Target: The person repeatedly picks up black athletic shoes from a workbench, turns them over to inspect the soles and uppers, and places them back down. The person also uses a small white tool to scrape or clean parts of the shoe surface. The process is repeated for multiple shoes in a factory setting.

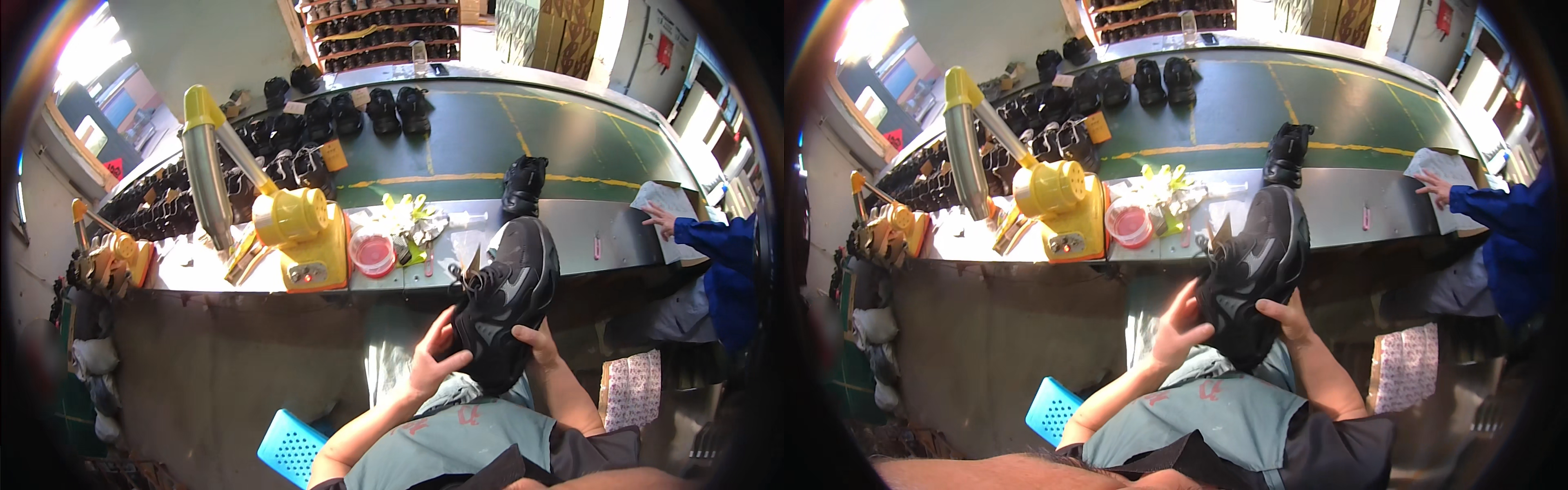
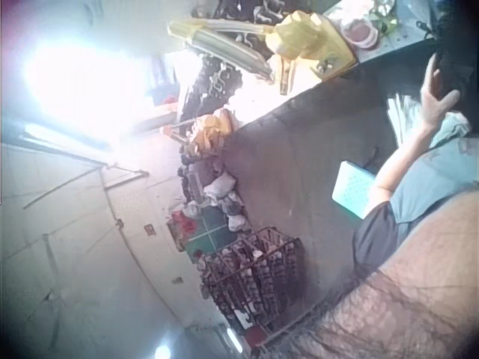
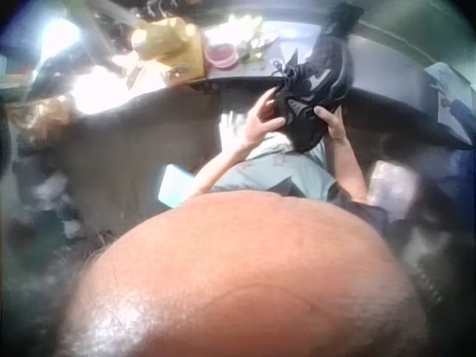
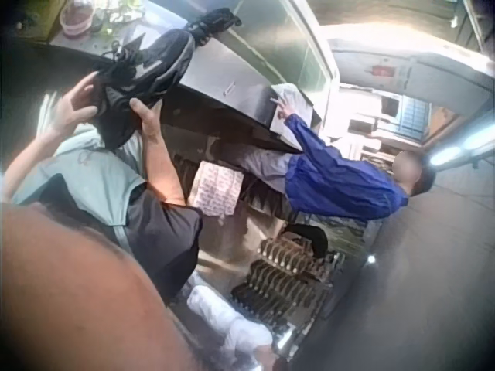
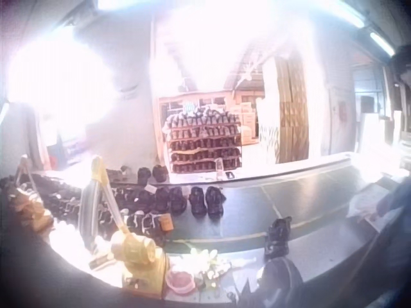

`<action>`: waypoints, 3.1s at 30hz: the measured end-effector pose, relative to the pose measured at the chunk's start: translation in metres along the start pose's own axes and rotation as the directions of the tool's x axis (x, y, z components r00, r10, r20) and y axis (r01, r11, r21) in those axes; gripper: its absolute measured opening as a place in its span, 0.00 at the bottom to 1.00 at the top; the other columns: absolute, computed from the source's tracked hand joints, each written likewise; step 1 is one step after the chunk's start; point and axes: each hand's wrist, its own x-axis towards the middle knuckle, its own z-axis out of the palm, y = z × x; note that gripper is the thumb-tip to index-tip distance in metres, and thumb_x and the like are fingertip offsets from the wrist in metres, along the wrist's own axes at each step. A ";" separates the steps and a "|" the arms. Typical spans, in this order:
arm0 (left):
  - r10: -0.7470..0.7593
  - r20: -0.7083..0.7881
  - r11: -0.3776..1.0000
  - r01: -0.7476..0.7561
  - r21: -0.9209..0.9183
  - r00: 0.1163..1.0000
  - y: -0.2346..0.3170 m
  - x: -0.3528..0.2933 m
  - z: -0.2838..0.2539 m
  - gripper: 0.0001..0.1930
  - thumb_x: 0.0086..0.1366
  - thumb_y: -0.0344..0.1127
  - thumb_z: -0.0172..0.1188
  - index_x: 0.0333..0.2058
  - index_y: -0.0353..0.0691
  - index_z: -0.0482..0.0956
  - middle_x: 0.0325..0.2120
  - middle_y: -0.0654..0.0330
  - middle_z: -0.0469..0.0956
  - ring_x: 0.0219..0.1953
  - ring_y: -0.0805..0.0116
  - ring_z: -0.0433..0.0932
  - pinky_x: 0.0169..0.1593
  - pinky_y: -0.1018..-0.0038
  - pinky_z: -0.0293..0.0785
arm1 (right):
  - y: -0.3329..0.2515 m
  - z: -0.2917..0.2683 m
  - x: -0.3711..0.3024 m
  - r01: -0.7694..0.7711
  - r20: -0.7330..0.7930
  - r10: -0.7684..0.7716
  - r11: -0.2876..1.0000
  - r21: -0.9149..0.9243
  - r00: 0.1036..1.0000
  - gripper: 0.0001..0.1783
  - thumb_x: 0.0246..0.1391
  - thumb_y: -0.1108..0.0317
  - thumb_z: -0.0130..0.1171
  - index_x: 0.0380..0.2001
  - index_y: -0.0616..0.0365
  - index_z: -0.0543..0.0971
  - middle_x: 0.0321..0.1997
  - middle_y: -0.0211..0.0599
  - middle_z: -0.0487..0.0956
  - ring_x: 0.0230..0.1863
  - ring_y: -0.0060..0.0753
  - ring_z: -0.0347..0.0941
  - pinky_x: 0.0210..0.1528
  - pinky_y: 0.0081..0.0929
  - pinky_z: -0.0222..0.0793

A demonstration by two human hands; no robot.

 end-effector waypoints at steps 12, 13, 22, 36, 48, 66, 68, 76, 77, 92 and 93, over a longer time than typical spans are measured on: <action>-0.194 0.015 0.978 0.192 0.080 0.981 -0.014 0.055 0.022 0.61 0.55 0.40 0.83 0.77 0.32 0.48 0.65 0.47 0.71 0.67 0.58 0.71 0.70 0.64 0.68 | -0.022 -0.038 0.019 -0.256 0.319 0.317 0.941 -0.220 0.893 0.52 0.57 0.57 0.73 0.78 0.62 0.58 0.74 0.43 0.69 0.74 0.38 0.64 0.77 0.38 0.56; -0.146 -0.040 0.987 0.148 0.060 0.989 -0.016 0.057 0.025 0.60 0.52 0.44 0.86 0.74 0.32 0.54 0.64 0.47 0.72 0.66 0.57 0.73 0.69 0.64 0.69 | -0.020 -0.037 0.022 -0.252 0.333 0.324 0.937 -0.241 0.886 0.52 0.57 0.57 0.72 0.78 0.62 0.58 0.74 0.43 0.69 0.73 0.38 0.64 0.77 0.37 0.57; -0.212 -0.293 0.893 0.306 0.329 0.932 -0.029 0.058 0.023 0.49 0.51 0.47 0.85 0.64 0.28 0.68 0.54 0.44 0.81 0.56 0.55 0.82 0.62 0.62 0.79 | 0.014 -0.054 0.025 -0.415 0.304 0.432 0.901 -0.122 0.849 0.40 0.71 0.47 0.60 0.74 0.61 0.64 0.71 0.39 0.73 0.69 0.32 0.70 0.72 0.34 0.67; -0.159 0.072 0.938 0.128 0.322 0.985 -0.035 0.037 0.005 0.55 0.62 0.51 0.78 0.78 0.42 0.51 0.71 0.44 0.67 0.72 0.52 0.67 0.71 0.59 0.67 | 0.002 -0.088 0.015 -0.317 0.090 0.310 0.838 0.445 0.946 0.45 0.69 0.33 0.53 0.72 0.61 0.68 0.71 0.49 0.75 0.70 0.47 0.72 0.76 0.49 0.65; -0.403 0.043 0.805 0.332 0.491 0.914 -0.071 0.052 -0.023 0.31 0.67 0.48 0.73 0.61 0.34 0.79 0.53 0.45 0.85 0.59 0.56 0.83 0.59 0.62 0.80 | -0.056 -0.378 0.232 -0.042 -0.309 0.141 0.951 0.307 0.941 0.37 0.71 0.40 0.54 0.70 0.56 0.71 0.61 0.52 0.82 0.58 0.52 0.81 0.62 0.49 0.79; -0.636 -0.044 0.659 0.572 0.488 0.770 -0.138 0.084 -0.082 0.30 0.68 0.47 0.72 0.62 0.35 0.77 0.51 0.51 0.84 0.45 0.67 0.84 0.42 0.71 0.83 | -0.056 -0.135 0.331 0.088 0.223 -0.485 -0.285 -0.954 0.846 0.43 0.33 0.49 0.84 0.56 0.41 0.76 0.58 0.40 0.71 0.67 0.51 0.65 0.64 0.57 0.63; -0.605 -0.125 0.648 0.578 0.496 0.786 -0.133 0.082 -0.092 0.30 0.69 0.47 0.72 0.63 0.34 0.77 0.50 0.51 0.85 0.45 0.67 0.83 0.42 0.71 0.83 | -0.065 -0.177 0.351 0.015 0.174 -0.540 -0.287 -0.958 0.823 0.39 0.33 0.53 0.83 0.50 0.44 0.74 0.48 0.38 0.71 0.55 0.47 0.70 0.48 0.48 0.72; -0.641 -0.185 0.727 0.667 0.163 0.745 -0.210 0.055 -0.171 0.30 0.70 0.45 0.70 0.63 0.32 0.76 0.51 0.50 0.85 0.52 0.63 0.85 0.53 0.67 0.82 | -0.134 -0.227 0.474 -0.492 -0.028 -0.604 -0.620 -0.611 0.796 0.46 0.42 0.53 0.83 0.63 0.50 0.71 0.62 0.39 0.71 0.71 0.46 0.61 0.66 0.50 0.65; -0.666 -0.169 0.716 0.686 0.129 0.727 -0.203 0.067 -0.174 0.30 0.70 0.45 0.70 0.63 0.32 0.76 0.52 0.50 0.85 0.52 0.63 0.85 0.53 0.67 0.82 | -0.132 -0.210 0.496 -0.373 0.067 -0.587 -0.593 -0.714 0.807 0.45 0.44 0.54 0.82 0.64 0.49 0.71 0.62 0.39 0.71 0.70 0.46 0.62 0.65 0.49 0.66; -0.739 -0.204 0.672 0.721 -0.169 0.642 -0.153 0.094 -0.187 0.27 0.73 0.41 0.67 0.64 0.33 0.75 0.53 0.51 0.84 0.52 0.63 0.85 0.54 0.68 0.83 | 0.007 0.053 0.746 0.145 0.214 -0.204 -0.311 -0.939 0.955 0.22 0.63 0.44 0.66 0.53 0.42 0.77 0.48 0.44 0.84 0.55 0.49 0.81 0.55 0.50 0.70; -0.735 -0.192 0.678 0.712 -0.183 0.650 -0.156 0.091 -0.185 0.27 0.73 0.41 0.67 0.65 0.33 0.75 0.53 0.52 0.84 0.52 0.63 0.85 0.54 0.68 0.83 | 0.002 0.031 0.728 0.205 0.285 -0.195 -0.349 -0.915 0.939 0.22 0.62 0.45 0.66 0.52 0.43 0.77 0.46 0.44 0.84 0.54 0.49 0.80 0.53 0.51 0.70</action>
